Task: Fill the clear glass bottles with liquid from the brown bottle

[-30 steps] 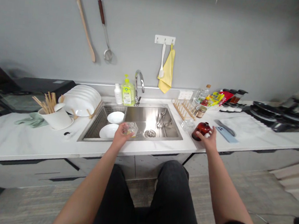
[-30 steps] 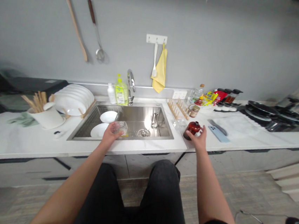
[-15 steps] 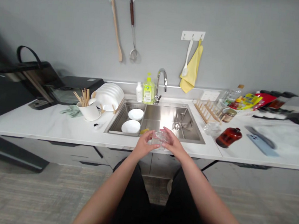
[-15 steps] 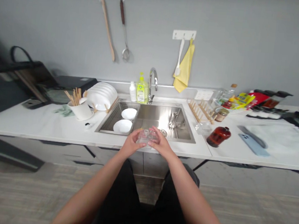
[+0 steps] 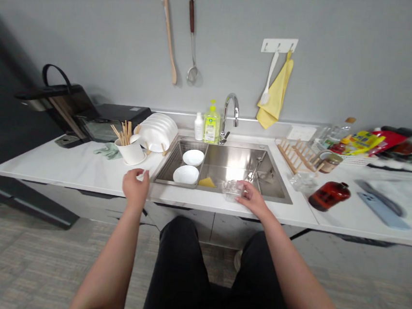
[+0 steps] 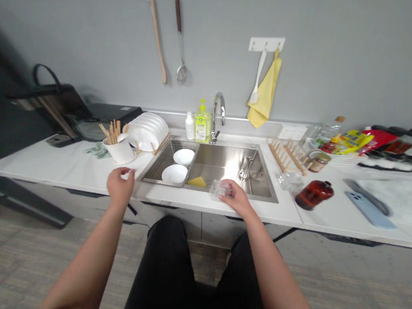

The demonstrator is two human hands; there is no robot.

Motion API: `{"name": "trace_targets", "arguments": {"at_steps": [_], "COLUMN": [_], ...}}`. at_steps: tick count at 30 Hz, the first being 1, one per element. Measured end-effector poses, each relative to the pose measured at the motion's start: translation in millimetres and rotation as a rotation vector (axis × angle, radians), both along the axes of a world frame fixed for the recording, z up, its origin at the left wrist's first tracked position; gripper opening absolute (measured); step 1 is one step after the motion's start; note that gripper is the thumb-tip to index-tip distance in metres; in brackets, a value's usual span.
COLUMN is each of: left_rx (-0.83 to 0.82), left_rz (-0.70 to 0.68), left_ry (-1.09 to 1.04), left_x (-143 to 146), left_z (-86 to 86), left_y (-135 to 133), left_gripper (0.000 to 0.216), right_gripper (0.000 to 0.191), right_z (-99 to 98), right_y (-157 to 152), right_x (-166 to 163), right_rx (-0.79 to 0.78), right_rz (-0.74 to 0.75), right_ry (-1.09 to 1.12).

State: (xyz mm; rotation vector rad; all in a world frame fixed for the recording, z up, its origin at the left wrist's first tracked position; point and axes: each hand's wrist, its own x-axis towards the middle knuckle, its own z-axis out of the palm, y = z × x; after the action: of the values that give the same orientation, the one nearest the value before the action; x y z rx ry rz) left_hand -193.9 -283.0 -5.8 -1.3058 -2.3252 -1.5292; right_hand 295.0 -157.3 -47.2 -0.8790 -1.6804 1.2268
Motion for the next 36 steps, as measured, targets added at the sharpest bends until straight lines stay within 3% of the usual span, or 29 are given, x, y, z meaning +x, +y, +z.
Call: {"name": "trace_targets", "arguments": {"at_steps": [2, 5, 12, 19, 21, 23, 27, 30, 33, 36], "left_rx": [-0.062, -0.164, -0.274, -0.174, -0.122, -0.059, -0.009, -0.081, -0.125, -0.164], "left_rz": [0.063, 0.093, 0.117, 0.061, 0.046, -0.060, -0.601, -0.825, -0.902, -0.897], "left_ry": [0.050, 0.101, 0.162, 0.130, 0.103, 0.030, -0.195, -0.159, -0.095, 0.003], "left_x": [-33, -54, -55, -46, -29, 0, 81, 135, 166, 179], "left_z": [3.0, -2.3, -23.3, -11.4, -3.5, 7.1, 41.3, 72.8, 98.2, 115.4], "left_y": [-4, 1, 14, 1, -4, -11, -30, -42, -48, -50], "left_gripper": [0.031, 0.036, 0.034, 0.034, 0.039, 0.043, 0.046, 0.040, 0.036, 0.036], "right_gripper": [0.074, 0.074, 0.072, 0.073, 0.075, 0.075, 0.075, 0.075, 0.075, 0.074], "right_z": [-6.1, -13.9, -18.7, -15.1, -12.8, -10.9, -6.1, 3.4, 17.3, 28.1], "right_y": [3, 4, 4, 1, -7, -20, -55, -79, -94, -106], "right_x": [4, 7, 13, 10, 8, 5, -1, -1, 3, 5], "right_rx": [-0.005, 0.005, 0.026, 0.105, 0.118, 0.131, 0.186, 0.249, 0.302, 0.339], "right_rz": [0.014, 0.024, 0.038, -0.016, -0.032, -0.033, -0.056, -0.091, -0.086, -0.066], "right_ry": [0.024, 0.054, 0.043, -0.008, -0.009, -0.001, 0.005, -0.001, -0.045, -0.068]}}
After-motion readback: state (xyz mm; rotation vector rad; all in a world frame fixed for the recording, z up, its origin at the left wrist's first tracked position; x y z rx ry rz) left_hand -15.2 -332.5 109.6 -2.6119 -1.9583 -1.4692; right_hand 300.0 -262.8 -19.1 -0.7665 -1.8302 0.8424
